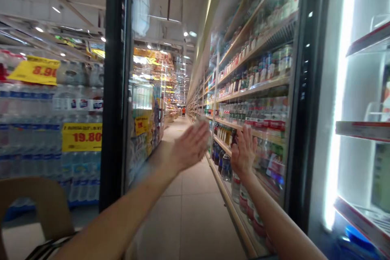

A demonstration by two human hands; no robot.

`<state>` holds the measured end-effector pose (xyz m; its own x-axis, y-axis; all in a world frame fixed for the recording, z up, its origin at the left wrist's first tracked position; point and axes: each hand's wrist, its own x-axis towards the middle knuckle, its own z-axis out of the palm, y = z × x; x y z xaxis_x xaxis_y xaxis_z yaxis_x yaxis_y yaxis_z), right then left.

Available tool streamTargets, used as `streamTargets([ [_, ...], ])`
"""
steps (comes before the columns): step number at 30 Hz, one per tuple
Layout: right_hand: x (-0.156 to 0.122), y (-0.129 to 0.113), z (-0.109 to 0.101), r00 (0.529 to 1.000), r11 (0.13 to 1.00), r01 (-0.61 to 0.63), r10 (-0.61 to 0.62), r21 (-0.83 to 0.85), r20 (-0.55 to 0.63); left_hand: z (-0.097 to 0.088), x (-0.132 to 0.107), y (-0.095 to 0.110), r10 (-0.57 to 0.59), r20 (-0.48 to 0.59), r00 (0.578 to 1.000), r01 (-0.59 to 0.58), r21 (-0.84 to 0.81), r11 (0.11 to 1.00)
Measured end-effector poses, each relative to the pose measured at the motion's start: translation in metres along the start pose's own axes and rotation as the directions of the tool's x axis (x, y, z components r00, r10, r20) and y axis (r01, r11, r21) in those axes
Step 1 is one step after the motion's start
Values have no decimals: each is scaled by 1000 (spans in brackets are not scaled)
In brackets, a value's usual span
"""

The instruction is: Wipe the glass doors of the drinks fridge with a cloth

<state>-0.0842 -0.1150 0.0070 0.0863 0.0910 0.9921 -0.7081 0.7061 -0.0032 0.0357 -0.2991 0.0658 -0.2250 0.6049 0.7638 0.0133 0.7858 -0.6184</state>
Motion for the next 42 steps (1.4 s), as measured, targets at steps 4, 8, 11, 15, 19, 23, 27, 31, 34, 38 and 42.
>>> streamTargets([
  [4, 0, -3, 1, 1000, 1000, -21, 21, -12, -10, -24, 8, -57, -418, -174, 891, 436, 82, 896],
  [8, 0, -2, 2, 1000, 1000, -10, 10, -23, -20, -19, -18, -24, 69, 64, 996, -74, 80, 994],
  [11, 0, -2, 3, 1000, 1000, 4, -5, -27, -22, -22, -36, -24, 250, 153, 956, -260, 52, 964],
  [15, 0, -2, 4, 999, 999, 9, -11, -39, -43, -43, -47, -66, -292, -138, 946, 314, 186, 931],
  [19, -1, -3, 4, 999, 999, 10, -12, -37, -49, -44, -90, -41, -145, -11, 989, 145, 166, 975],
  [23, -2, -3, 5, 999, 999, 10, -12, -35, -40, -36, -122, -15, 289, 174, 942, -300, 38, 953],
  [27, -2, -2, 5, 998, 999, 27, -29, -29, -64, -43, -98, -47, -236, -64, 970, 244, 178, 953],
  [31, -1, -2, 4, 998, 999, 23, -25, -28, -59, -47, -117, -40, -50, 55, 997, 43, 130, 991],
  [34, -2, -2, 3, 998, 999, 27, -28, -22, -55, -46, -148, -18, 377, 258, 890, -384, -24, 923],
  [38, -2, -2, 3, 998, 1000, 16, -17, -17, -65, -43, -130, -26, 39, 141, 989, -55, 112, 992],
  [42, -3, -2, 4, 999, 1000, 3, -4, -18, -50, -38, -116, -28, -84, 78, 993, 72, 145, 987],
])
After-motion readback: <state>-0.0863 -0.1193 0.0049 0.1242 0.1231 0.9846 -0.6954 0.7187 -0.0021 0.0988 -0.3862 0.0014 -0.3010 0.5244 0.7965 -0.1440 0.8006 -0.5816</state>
